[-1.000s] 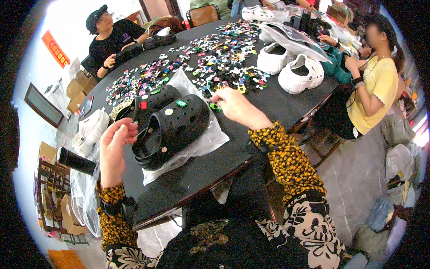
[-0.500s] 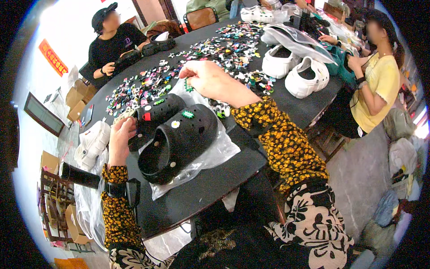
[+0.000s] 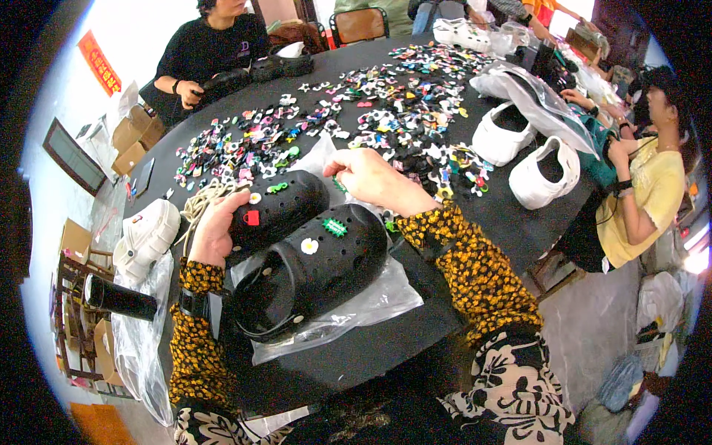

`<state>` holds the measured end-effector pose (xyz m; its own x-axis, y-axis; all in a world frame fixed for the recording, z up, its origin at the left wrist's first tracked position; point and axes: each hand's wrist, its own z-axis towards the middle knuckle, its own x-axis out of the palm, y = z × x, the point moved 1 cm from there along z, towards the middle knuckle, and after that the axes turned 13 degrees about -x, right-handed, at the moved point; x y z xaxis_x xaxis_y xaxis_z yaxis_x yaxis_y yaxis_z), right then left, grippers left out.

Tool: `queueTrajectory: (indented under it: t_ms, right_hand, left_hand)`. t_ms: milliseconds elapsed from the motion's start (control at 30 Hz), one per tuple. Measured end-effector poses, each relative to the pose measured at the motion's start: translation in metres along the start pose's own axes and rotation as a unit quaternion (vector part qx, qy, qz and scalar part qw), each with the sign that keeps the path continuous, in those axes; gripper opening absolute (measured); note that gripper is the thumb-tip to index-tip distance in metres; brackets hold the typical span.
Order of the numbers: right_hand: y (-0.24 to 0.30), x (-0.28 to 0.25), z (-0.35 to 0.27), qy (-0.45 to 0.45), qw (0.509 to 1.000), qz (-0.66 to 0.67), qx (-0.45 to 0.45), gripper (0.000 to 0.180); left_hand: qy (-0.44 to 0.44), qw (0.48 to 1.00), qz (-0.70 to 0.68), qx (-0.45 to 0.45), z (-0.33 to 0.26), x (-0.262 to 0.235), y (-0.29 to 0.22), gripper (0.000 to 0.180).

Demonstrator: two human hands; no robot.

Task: The recorder takes a pair of black clogs out of a bag and inserts decorative charms into the holes on the top of the clogs.

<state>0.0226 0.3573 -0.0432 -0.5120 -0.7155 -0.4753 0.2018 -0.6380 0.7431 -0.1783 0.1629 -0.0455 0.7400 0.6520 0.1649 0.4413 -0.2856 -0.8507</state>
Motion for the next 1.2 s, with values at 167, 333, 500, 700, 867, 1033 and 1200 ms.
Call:
queueTrajectory:
  t_ms: [167, 333, 500, 700, 867, 1033, 1200]
  right_hand:
    - [-0.004, -0.002, 0.009, 0.092, 0.989, -0.114, -0.033, 0.019]
    - [0.042, -0.004, 0.026, -0.031, 0.980, -0.113, -0.162, 0.015]
    - [0.104, 0.008, 0.022, -0.112, 0.895, -0.257, -0.348, 0.018]
    - [0.135, 0.027, 0.007, -0.104, 0.819, -0.391, -0.406, 0.028]
    - [0.156, 0.030, -0.003, -0.133, 0.814, -0.376, -0.422, 0.027]
    - [0.171, 0.029, 0.000, -0.179, 0.807, -0.348, -0.442, 0.018]
    - [0.178, 0.028, 0.010, -0.181, 0.788, -0.361, -0.464, 0.027]
  left_hand:
    - [0.024, 0.994, -0.065, 0.088, -0.015, 0.009, 0.009, 0.014]
    - [0.026, 0.979, -0.098, 0.177, -0.051, 0.016, -0.002, 0.013]
    - [0.036, 0.971, -0.055, 0.231, -0.085, 0.037, -0.008, 0.018]
    - [0.068, 0.952, -0.065, 0.292, -0.135, 0.058, -0.013, 0.017]
    - [0.060, 0.948, -0.058, 0.308, -0.157, 0.058, -0.012, 0.015]
    - [0.100, 0.947, -0.043, 0.304, -0.168, 0.059, -0.009, 0.015]
    - [0.112, 0.952, -0.057, 0.279, -0.172, 0.060, -0.010, 0.013]
